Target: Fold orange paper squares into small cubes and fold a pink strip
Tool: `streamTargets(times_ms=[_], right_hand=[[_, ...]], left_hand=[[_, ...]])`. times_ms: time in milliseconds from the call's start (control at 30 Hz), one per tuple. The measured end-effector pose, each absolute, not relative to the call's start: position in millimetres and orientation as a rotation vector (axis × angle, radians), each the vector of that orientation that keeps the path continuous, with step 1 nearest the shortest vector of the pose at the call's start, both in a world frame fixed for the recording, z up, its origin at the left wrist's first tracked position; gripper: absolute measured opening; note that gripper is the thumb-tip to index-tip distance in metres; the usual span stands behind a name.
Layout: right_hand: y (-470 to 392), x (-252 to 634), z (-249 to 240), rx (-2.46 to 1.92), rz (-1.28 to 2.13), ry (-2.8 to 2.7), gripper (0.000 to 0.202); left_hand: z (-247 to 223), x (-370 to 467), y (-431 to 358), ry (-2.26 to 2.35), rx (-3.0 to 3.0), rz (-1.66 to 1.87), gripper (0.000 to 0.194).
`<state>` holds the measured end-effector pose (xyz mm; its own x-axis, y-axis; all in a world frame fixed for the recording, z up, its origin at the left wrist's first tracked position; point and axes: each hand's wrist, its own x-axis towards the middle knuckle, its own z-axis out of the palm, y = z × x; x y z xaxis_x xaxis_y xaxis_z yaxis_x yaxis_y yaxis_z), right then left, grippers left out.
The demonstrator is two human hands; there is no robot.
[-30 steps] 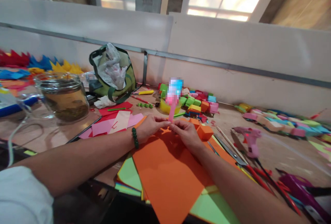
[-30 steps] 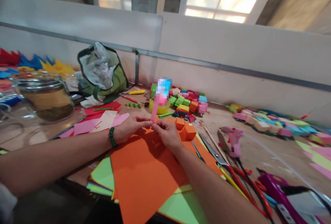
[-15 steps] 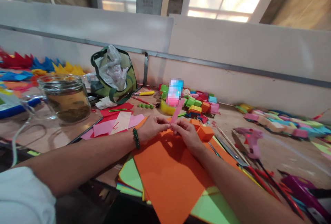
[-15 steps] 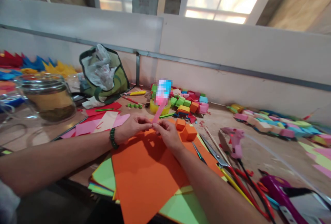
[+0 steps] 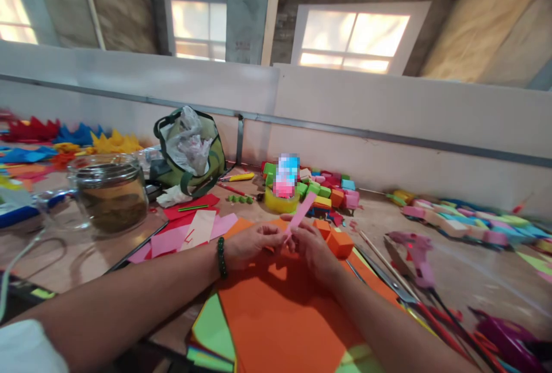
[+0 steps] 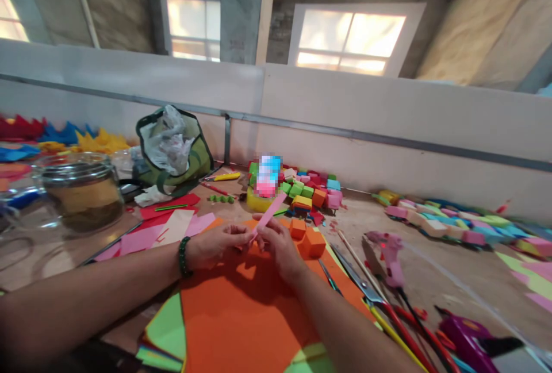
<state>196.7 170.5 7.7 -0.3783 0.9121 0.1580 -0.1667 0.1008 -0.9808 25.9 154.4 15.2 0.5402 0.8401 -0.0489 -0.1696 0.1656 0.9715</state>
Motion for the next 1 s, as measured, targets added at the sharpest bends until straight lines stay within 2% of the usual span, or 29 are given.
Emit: streamTargets(times_ms=[100,233,333,667,1000], right_hand=[[169,200,14,-0.718,1.688,-1.345,0.035],[173,201,15,-0.791,1.514,-1.450,0.022],[179,200,7,-0.848,1.399,-1.460,0.024],[179,201,5,-0.885,1.338,-1.571,0.026],[178,198,8,-0.875,1.240,-1.633,0.020]], left_hand=[[16,25,153,0.527,1.049,0.738,0.030],[15,25,155,0.548,1.008,0.753,0.023],[15,24,156,0.631,1.028,0.681,0.017],[9,22,157,0.748,1.155,0.684,0.038],[7,28,155,0.827,1.279,0.794,0.043]])
